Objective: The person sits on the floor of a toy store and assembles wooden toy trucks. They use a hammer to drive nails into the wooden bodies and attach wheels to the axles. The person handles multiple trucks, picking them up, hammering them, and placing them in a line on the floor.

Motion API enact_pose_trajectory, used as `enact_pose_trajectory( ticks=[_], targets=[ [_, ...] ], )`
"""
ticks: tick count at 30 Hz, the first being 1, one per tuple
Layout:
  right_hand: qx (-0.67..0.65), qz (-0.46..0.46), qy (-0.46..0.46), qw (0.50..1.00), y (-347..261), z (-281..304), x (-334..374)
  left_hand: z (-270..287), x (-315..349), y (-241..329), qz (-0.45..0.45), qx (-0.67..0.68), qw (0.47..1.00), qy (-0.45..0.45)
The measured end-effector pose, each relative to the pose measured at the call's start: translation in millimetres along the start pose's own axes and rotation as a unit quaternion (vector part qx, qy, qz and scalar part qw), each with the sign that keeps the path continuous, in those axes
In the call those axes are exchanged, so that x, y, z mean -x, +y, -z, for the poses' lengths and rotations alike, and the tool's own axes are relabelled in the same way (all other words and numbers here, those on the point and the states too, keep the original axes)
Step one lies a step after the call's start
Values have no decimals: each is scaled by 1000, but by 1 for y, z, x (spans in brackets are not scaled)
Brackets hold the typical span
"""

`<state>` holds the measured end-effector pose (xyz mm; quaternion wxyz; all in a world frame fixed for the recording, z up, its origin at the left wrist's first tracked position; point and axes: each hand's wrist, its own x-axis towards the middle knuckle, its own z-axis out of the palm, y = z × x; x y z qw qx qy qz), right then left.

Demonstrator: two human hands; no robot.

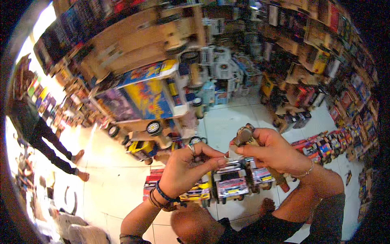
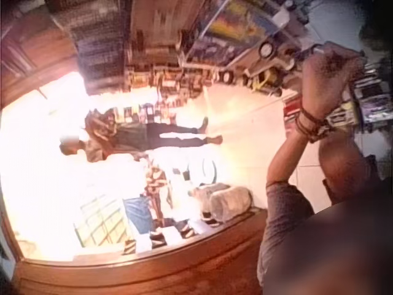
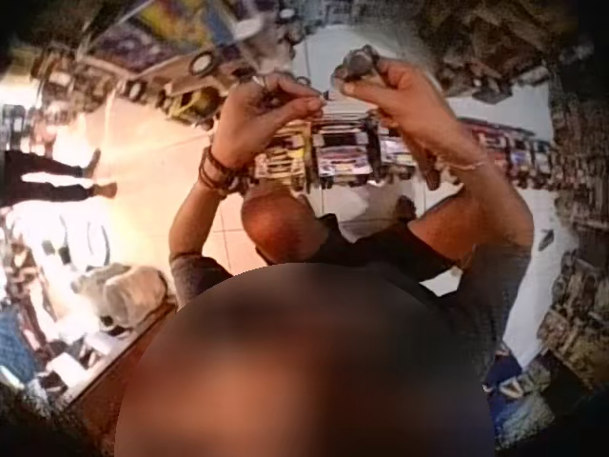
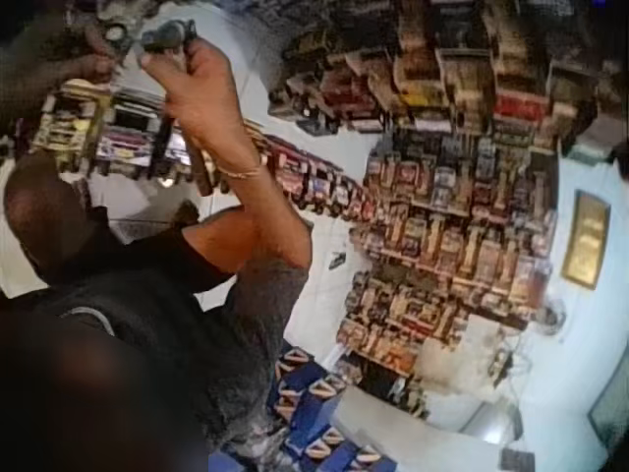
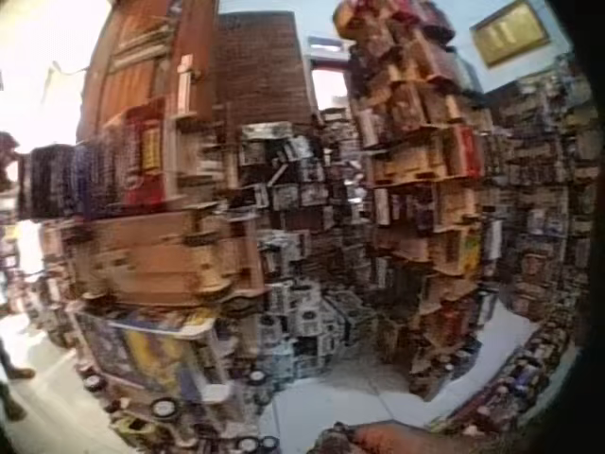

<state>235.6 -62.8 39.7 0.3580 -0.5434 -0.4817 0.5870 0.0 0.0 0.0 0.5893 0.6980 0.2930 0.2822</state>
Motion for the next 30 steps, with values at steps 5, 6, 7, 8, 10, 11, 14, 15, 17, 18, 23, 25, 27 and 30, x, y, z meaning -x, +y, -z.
enact_pose_trajectory(
  ticks=[5,6,7,8,10,11,14,15,17,18,23,25,27,30],
  targets=[
    [-41,-12,-13,999,6,-50,-36,31,34,-20,-14,134,987,89],
    [-40,-41,-2,998,9,-58,-44,37,36,-26,-8,172,981,95],
    [-55,-27,-25,998,11,-67,-49,47,44,-29,-19,159,984,84],
    [-64,-31,-36,997,12,-74,-53,53,48,-32,-4,159,984,83],
    [-76,-40,-49,995,13,-87,-60,65,54,-37,-6,156,985,69],
    [-53,-43,-44,997,13,-93,-63,72,59,-39,-3,146,988,58],
    [-13,15,-39,999,21,-117,-67,93,67,-43,18,57,997,43],
    [-8,16,-50,999,23,-123,-71,100,68,-45,9,25,999,45],
    [1,13,-66,998,27,-133,-76,113,66,-48,-7,-76,997,34],
    [6,-7,-73,997,29,-136,-79,120,66,-51,5,-72,997,10],
    [-40,-15,-43,998,48,-152,-80,136,71,-75,53,26,998,-19],
    [-54,-5,-18,998,55,-146,-80,144,76,-87,83,68,994,-12],
    [-100,6,77,992,67,-140,-70,145,77,-101,120,66,990,-22],
    [-190,-9,203,961,87,-130,-53,144,77,-119,131,19,990,-53]
  ],
)
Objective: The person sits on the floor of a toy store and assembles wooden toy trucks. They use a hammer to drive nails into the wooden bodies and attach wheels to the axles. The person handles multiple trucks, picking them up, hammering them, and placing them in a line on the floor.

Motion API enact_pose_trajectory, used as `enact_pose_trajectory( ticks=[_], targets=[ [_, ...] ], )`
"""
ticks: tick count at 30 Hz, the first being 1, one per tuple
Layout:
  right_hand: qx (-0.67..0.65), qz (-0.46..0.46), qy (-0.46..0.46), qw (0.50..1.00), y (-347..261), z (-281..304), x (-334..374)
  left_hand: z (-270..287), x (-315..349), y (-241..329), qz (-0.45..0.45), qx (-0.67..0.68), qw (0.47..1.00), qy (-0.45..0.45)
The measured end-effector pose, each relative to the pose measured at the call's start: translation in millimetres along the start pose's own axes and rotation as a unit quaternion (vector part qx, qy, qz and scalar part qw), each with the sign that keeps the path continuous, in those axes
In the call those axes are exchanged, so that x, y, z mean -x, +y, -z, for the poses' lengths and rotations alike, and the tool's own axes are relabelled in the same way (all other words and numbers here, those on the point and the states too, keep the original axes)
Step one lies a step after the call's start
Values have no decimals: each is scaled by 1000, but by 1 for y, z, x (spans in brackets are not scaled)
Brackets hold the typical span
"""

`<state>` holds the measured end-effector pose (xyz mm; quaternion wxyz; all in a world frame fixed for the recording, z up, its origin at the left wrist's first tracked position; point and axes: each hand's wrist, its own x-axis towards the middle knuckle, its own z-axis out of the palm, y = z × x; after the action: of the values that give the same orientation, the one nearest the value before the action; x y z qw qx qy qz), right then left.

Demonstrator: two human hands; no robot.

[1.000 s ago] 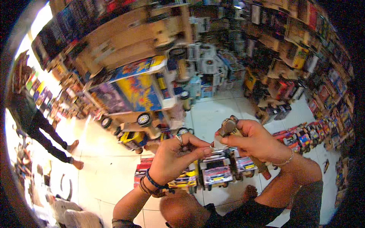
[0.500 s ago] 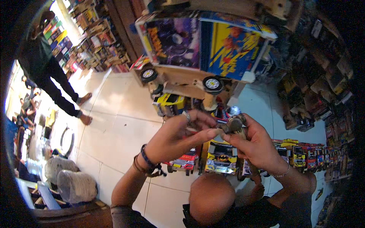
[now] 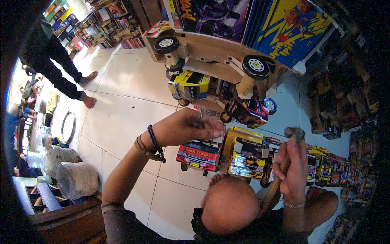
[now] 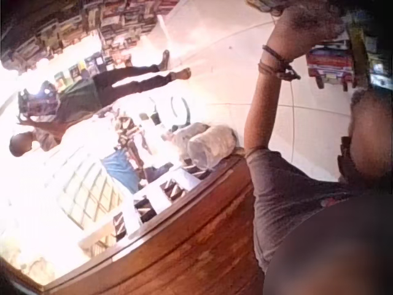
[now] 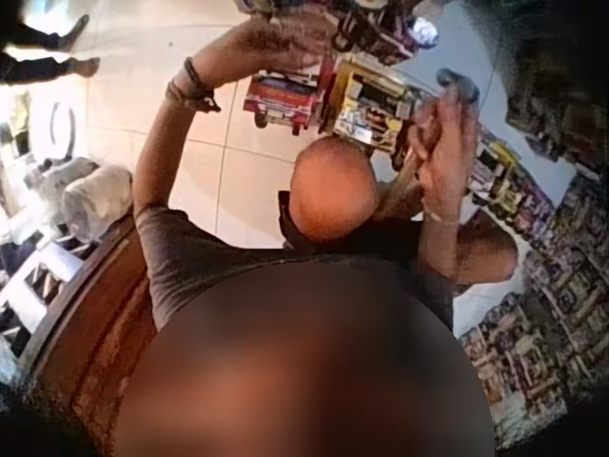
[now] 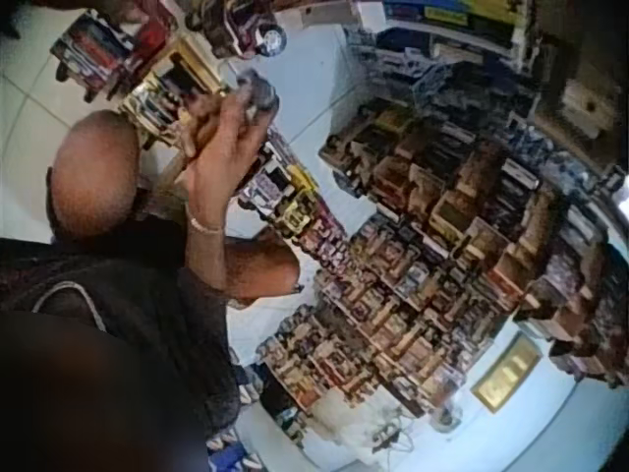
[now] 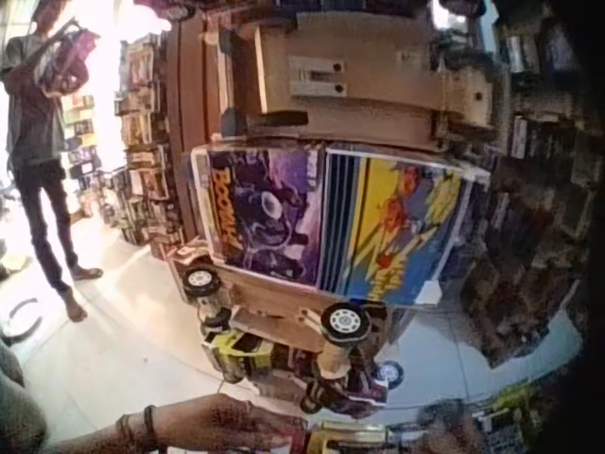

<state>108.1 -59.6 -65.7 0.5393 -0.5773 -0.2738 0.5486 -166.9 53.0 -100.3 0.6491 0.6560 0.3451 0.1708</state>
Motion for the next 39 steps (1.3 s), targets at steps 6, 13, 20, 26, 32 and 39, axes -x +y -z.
enact_pose_trajectory(
  ticks=[6,13,20,26,32,39],
  targets=[
    [-67,30,123,990,32,23,33,7,-10,-17,26,-147,988,-48],
    [-63,24,217,974,56,32,65,4,-14,-20,12,-187,981,-49],
    [2,-60,153,986,68,56,100,2,-13,-21,37,-194,980,-39],
    [-22,-72,55,996,107,89,125,1,-14,-22,51,-197,979,-23],
    [111,-152,-116,975,109,106,151,1,-13,-24,33,-173,984,-7],
    [198,18,30,980,85,80,135,2,-12,-30,24,-177,984,0]
  ],
)
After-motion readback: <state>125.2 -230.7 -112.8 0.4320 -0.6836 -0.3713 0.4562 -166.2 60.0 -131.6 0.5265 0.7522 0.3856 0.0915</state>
